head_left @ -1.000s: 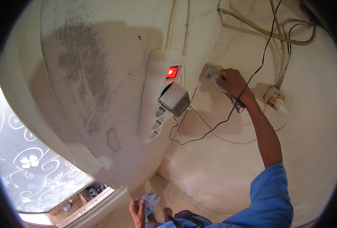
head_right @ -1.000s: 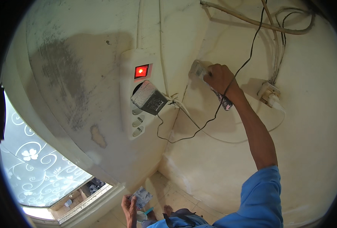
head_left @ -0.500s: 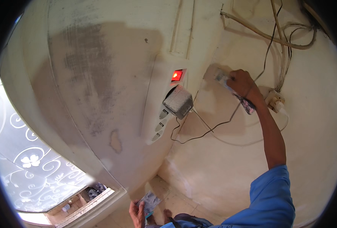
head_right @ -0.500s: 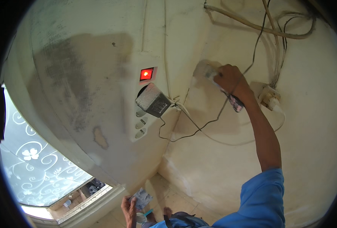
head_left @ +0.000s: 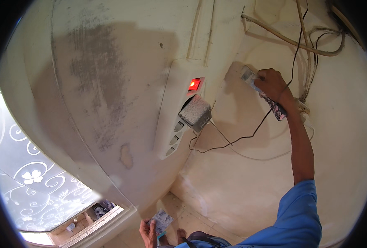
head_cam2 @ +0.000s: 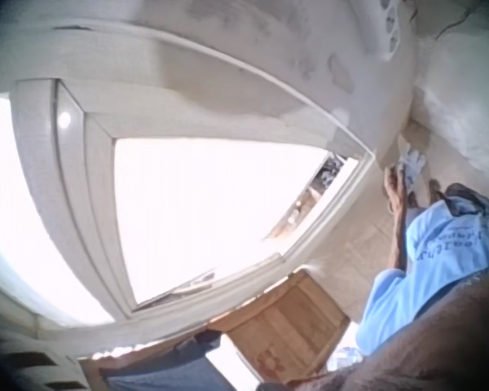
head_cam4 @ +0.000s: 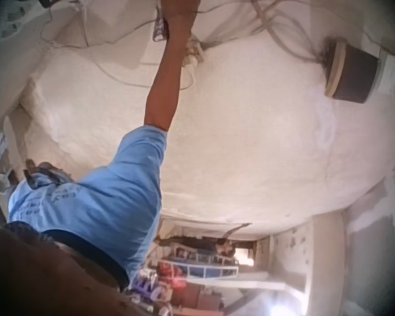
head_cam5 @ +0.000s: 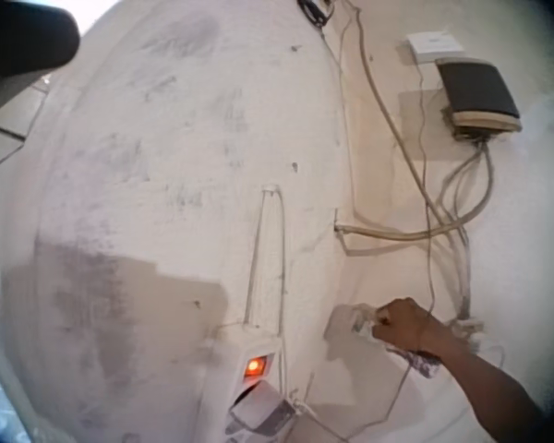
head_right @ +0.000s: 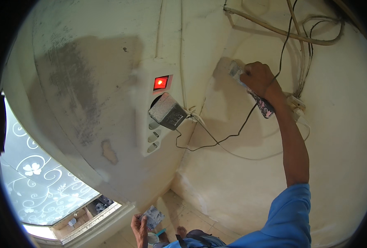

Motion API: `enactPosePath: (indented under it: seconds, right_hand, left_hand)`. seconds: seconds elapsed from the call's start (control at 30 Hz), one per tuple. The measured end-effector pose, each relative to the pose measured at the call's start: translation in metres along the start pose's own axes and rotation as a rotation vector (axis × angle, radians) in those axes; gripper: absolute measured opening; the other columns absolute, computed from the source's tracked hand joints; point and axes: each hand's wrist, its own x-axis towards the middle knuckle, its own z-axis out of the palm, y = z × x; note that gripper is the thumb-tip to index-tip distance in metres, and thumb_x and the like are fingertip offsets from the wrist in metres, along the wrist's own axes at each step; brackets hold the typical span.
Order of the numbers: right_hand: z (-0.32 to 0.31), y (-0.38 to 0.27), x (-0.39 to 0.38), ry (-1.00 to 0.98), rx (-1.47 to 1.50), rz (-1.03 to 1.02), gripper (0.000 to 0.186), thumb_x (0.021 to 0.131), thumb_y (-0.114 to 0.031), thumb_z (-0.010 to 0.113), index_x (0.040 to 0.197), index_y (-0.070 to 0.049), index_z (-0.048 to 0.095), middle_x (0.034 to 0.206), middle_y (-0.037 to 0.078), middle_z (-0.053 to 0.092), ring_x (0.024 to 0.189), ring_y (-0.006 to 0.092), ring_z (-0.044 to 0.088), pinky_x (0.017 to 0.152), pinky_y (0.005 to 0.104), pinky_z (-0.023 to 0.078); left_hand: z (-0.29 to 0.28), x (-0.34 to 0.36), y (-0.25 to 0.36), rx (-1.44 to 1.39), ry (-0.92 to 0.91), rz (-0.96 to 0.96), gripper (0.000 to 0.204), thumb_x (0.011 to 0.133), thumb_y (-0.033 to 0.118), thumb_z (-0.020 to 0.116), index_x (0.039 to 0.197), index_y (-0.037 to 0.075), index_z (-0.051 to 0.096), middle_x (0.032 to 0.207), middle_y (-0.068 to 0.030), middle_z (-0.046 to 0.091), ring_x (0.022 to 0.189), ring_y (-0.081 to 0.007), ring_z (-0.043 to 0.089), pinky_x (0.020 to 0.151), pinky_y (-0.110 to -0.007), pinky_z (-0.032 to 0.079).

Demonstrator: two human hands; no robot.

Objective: The person applies plaster to a wall corner using a putty knife and a small scraper, dipping the tool into a bucket of plastering material.

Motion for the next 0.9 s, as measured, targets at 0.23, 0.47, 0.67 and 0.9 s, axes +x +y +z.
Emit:
enactPosePath:
  seconds: [0.23,0.47,0.67,0.9]
  right_hand:
    - [0.009,0.004,0.018,0.047,-0.005,-0.048,0.031,0.076,-0.022,0.060,0.072,0.009,0.059,0.064,0.028,0.055,0.060,0.0401,0.057,0.065,0.0455,0.047]
    - [0.003,0.001,-0.009,0.035,0.042,-0.034,0.030,0.076,-0.021,0.060,0.072,0.009,0.058,0.066,0.029,0.055,0.061,0.0413,0.057,0.065,0.0461,0.047]
    - [0.019,-0.001,0.004,0.025,0.001,0.036,0.028,0.075,-0.020,0.060,0.071,0.008,0.059,0.068,0.028,0.058,0.066,0.0420,0.061,0.066,0.0467,0.048]
    - [0.008,0.008,-0.068,0.055,-0.094,0.105,0.027,0.080,-0.020,0.059,0.075,0.007,0.060,0.072,0.026,0.060,0.069,0.0412,0.062,0.067,0.0481,0.048]
  left_hand:
    - [0.005,0.002,-0.001,-0.019,-0.031,0.011,0.024,0.092,0.020,0.068,0.100,0.000,0.055,0.070,-0.0016,0.057,0.049,-0.0065,0.049,0.041,-0.022,0.041]
    - [-0.001,0.004,-0.004,0.028,-0.014,0.078,0.022,0.093,0.019,0.067,0.098,0.001,0.055,0.070,-0.0015,0.058,0.049,-0.0062,0.048,0.041,-0.022,0.039]
    - [0.017,-0.005,0.024,0.004,-0.060,-0.052,0.021,0.093,0.018,0.067,0.098,0.001,0.056,0.072,-0.0006,0.058,0.056,-0.0058,0.049,0.047,-0.022,0.039]
    - [0.010,-0.006,0.012,0.023,-0.052,0.049,0.019,0.092,0.016,0.066,0.099,0.000,0.057,0.079,-0.0023,0.060,0.068,-0.0074,0.053,0.058,-0.023,0.044]
